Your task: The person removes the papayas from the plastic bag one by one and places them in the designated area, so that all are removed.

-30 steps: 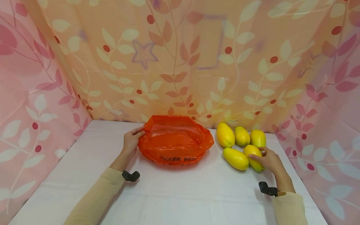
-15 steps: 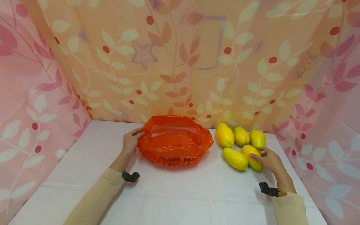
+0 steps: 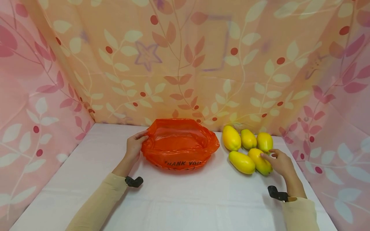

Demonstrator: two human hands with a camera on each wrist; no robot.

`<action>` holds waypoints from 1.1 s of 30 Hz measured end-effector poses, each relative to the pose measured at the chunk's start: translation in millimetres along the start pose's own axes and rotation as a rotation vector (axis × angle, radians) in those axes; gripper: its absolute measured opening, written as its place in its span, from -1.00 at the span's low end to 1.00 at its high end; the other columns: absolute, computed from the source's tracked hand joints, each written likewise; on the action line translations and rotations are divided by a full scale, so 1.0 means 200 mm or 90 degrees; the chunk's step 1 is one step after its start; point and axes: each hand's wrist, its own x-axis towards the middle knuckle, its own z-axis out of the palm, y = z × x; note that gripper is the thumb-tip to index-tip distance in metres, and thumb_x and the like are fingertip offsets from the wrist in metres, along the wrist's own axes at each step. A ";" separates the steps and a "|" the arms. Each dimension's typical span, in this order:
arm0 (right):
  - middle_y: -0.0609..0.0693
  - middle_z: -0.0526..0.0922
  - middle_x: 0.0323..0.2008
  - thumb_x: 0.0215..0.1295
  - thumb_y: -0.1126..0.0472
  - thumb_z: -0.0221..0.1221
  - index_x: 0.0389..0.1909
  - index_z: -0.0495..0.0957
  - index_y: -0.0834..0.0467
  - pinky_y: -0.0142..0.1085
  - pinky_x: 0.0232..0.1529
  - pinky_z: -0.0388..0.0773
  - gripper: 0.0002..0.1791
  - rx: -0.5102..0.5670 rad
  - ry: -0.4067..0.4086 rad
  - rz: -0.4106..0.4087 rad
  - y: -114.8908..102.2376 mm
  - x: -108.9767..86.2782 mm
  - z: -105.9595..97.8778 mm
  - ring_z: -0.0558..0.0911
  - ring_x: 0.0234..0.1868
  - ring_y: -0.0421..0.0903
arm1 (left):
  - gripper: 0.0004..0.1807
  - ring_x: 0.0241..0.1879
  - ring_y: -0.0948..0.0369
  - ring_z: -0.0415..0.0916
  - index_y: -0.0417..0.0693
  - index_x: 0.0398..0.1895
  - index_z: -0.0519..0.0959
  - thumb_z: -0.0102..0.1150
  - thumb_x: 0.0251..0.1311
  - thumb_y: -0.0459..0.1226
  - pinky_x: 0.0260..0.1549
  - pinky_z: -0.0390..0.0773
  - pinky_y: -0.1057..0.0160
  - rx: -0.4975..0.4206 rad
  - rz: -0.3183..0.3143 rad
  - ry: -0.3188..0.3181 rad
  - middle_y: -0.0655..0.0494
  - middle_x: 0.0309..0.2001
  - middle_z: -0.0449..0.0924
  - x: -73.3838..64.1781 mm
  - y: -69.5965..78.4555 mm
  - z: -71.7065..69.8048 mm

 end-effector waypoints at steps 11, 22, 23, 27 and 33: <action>0.59 0.17 0.28 0.37 -0.37 -0.12 0.37 0.11 0.45 0.35 0.07 0.36 -0.02 0.017 0.063 -0.031 -0.09 -0.05 -0.01 0.20 0.20 0.52 | -0.67 -0.09 0.25 0.52 -0.14 0.11 0.62 0.18 0.28 -0.37 -0.24 0.51 0.62 0.008 0.033 0.001 -0.18 0.08 0.61 0.00 0.00 0.01; 0.54 0.27 0.26 0.39 -0.31 -0.07 0.34 0.20 0.43 0.34 0.03 0.41 -0.11 0.001 0.115 -0.073 -0.22 -0.15 0.00 0.27 0.18 0.49 | -0.68 -0.04 0.13 0.49 -0.14 0.08 0.64 0.18 0.28 -0.37 -0.29 0.45 0.64 0.092 0.108 -0.001 -0.17 0.06 0.63 -0.01 0.00 0.00; 0.54 0.28 0.25 0.39 -0.30 -0.06 0.34 0.22 0.42 0.33 0.02 0.43 -0.12 0.001 0.118 -0.076 -0.23 -0.16 0.01 0.28 0.18 0.48 | -0.69 -0.07 0.12 0.48 -0.14 0.08 0.64 0.18 0.27 -0.37 -0.30 0.44 0.63 0.101 0.118 -0.001 -0.17 0.06 0.64 -0.01 -0.01 0.00; 0.52 0.31 0.24 0.38 -0.29 -0.03 0.31 0.26 0.40 0.27 -0.02 0.49 -0.14 0.002 0.137 -0.086 -0.27 -0.19 0.06 0.33 0.13 0.45 | -0.68 -0.11 0.12 0.45 -0.12 0.10 0.63 0.19 0.27 -0.36 -0.29 0.41 0.58 0.153 0.154 -0.010 -0.12 0.07 0.64 -0.01 -0.01 -0.01; 0.48 0.40 0.19 0.38 -0.25 0.02 0.27 0.34 0.38 0.26 0.09 0.44 -0.21 0.022 0.180 -0.132 -0.34 -0.22 0.15 0.39 0.14 0.40 | -0.64 -0.02 0.04 0.51 -0.04 0.16 0.60 0.18 0.29 -0.31 -0.04 0.55 0.23 0.234 0.195 -0.011 -0.06 0.13 0.62 -0.02 0.00 -0.02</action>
